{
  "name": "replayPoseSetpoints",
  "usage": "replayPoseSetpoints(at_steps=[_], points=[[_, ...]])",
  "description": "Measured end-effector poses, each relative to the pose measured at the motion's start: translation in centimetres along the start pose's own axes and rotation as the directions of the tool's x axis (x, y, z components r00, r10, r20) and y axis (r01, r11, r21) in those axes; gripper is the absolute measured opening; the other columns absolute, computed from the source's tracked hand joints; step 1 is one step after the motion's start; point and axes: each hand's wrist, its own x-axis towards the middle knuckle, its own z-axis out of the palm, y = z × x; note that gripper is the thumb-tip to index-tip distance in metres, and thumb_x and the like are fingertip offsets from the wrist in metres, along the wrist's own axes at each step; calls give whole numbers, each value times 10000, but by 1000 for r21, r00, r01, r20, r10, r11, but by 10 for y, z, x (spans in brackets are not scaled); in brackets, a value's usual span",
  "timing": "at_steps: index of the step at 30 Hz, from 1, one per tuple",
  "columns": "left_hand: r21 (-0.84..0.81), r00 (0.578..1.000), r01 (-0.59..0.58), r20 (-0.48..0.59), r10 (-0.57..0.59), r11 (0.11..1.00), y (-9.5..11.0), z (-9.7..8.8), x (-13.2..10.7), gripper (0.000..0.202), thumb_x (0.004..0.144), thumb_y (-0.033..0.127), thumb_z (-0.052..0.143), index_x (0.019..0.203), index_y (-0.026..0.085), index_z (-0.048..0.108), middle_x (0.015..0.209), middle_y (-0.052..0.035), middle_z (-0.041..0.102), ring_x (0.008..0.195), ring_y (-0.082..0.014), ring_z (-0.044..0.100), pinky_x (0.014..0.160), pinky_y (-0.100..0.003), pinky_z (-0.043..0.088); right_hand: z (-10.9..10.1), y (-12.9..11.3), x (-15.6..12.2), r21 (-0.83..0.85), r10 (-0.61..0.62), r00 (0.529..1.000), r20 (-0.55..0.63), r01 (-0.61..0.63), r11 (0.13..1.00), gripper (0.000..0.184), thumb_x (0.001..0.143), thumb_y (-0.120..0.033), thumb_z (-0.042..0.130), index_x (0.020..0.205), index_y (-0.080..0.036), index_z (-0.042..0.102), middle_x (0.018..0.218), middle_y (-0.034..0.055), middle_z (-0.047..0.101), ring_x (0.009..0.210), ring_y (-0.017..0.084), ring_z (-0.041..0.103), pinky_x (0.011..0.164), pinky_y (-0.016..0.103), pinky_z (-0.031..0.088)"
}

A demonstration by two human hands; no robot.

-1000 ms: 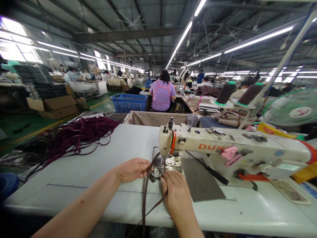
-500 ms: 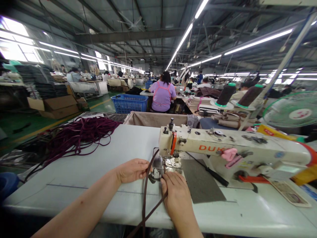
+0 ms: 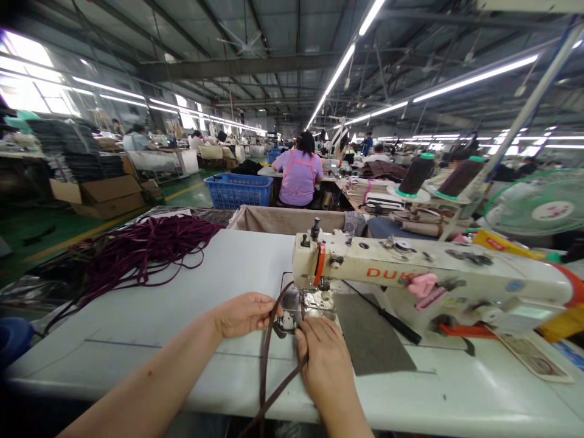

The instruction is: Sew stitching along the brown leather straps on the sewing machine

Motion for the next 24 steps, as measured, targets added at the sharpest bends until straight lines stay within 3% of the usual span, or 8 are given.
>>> replayPoseSetpoints(at_steps=[24], points=[[-7, 1000, 1, -29, -1, 1000, 1, 6, -1, 471, 732, 467, 944, 964, 81, 805, 874, -102, 677, 670, -84, 511, 626, -207, 360, 3, 4, -1, -37, -37, 997, -61, 35, 999, 322, 1099, -247, 427, 1114, -221, 748, 1109, 60, 782, 1012, 212, 746, 1018, 410, 544]])
